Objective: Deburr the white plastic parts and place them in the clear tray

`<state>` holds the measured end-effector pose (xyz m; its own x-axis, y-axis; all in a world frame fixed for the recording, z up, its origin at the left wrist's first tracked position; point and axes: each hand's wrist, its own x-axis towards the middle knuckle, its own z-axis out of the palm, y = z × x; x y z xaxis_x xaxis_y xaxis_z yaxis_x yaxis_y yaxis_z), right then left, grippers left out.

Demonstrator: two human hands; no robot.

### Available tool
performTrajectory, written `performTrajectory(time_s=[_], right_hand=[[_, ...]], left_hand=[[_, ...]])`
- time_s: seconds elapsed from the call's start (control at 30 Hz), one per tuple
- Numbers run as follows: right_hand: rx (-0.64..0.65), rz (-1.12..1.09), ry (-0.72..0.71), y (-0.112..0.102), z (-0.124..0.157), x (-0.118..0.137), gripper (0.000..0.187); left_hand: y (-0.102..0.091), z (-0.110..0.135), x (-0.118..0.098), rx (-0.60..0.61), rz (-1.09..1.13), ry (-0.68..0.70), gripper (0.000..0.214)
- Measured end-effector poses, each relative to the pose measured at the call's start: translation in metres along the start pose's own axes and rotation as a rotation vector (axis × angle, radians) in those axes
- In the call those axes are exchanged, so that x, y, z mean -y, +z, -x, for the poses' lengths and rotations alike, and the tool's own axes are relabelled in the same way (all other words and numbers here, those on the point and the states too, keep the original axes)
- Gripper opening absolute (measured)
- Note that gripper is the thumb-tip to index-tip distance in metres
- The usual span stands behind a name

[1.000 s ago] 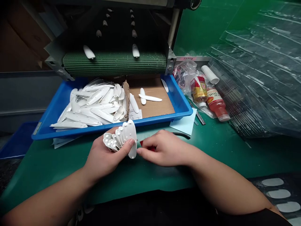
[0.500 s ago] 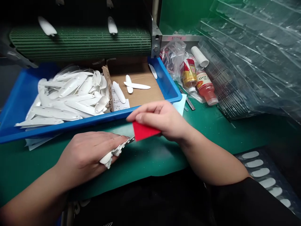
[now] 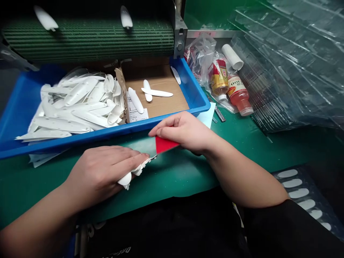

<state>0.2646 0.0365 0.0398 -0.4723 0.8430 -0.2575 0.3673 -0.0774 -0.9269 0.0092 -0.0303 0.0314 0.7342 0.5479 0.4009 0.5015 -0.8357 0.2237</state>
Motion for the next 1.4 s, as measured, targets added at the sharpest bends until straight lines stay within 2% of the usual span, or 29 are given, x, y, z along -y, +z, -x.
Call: performTrajectory(time_s=[0.07,0.1,0.17,0.23,0.3,0.37,0.47,0.53,0.67,0.73,0.9,1.03,1.1,1.2,1.3,1.4], right_hand=[[0.165,-0.037,0.007,-0.001,-0.001,0.001,0.026],[0.174,0.034,0.026,-0.002,-0.001,0.001,0.023],[0.072,0.22,0.066,-0.004,-0.002,0.002,0.019],[0.003,0.213,0.063,-0.005,-0.002,0.002,0.019],[0.111,0.051,0.022,-0.005,-0.001,0.003,0.025],[0.216,0.039,0.005,-0.006,-0.001,0.003,0.026],[0.137,0.373,0.064,-0.014,-0.003,-0.001,0.022],[0.108,0.423,0.052,-0.02,-0.003,-0.001,0.021],[0.165,0.115,-0.177,-0.016,0.004,0.004,0.032],[0.153,0.1,-0.253,-0.004,0.007,0.005,0.032],[0.015,0.147,-0.224,0.025,0.007,0.0,0.034],[-0.002,0.155,-0.214,0.036,0.005,0.005,0.037],[0.006,0.231,-0.187,0.036,0.005,0.015,0.037],[0.023,0.416,-0.155,0.027,0.006,0.042,0.04],[-0.111,0.581,-0.222,0.016,0.002,0.081,0.045],[-0.234,0.747,-0.327,0.019,-0.019,0.123,0.041]], left_hand=[[0.0,-0.001,-0.001,0.0,-0.036,0.011,0.028],[-0.001,-0.001,-0.002,0.001,-0.051,0.016,0.028],[-0.001,-0.002,-0.003,0.004,-0.06,0.025,0.027],[-0.001,-0.002,-0.004,0.001,-0.05,0.031,0.026],[-0.001,-0.002,-0.004,0.008,-0.051,0.035,0.026],[-0.001,-0.002,-0.004,0.013,-0.05,0.031,0.027],[-0.003,-0.001,-0.002,0.014,0.006,0.006,0.029],[-0.003,0.0,-0.001,0.019,0.112,-0.041,0.03],[0.001,0.0,0.0,-0.043,0.349,-0.253,0.029],[0.004,-0.002,-0.002,-0.074,0.446,-0.4,0.025],[0.001,-0.009,-0.012,-0.012,0.665,-0.721,0.018],[0.0,-0.008,-0.013,-0.039,0.909,-0.879,0.031],[0.005,-0.007,-0.011,-0.101,1.101,-0.927,0.043],[0.013,-0.007,-0.007,-0.222,1.417,-0.924,0.053],[0.017,-0.007,-0.007,-0.285,1.609,-0.929,0.054],[0.018,-0.008,-0.009,-0.322,1.71,-0.987,0.051]])
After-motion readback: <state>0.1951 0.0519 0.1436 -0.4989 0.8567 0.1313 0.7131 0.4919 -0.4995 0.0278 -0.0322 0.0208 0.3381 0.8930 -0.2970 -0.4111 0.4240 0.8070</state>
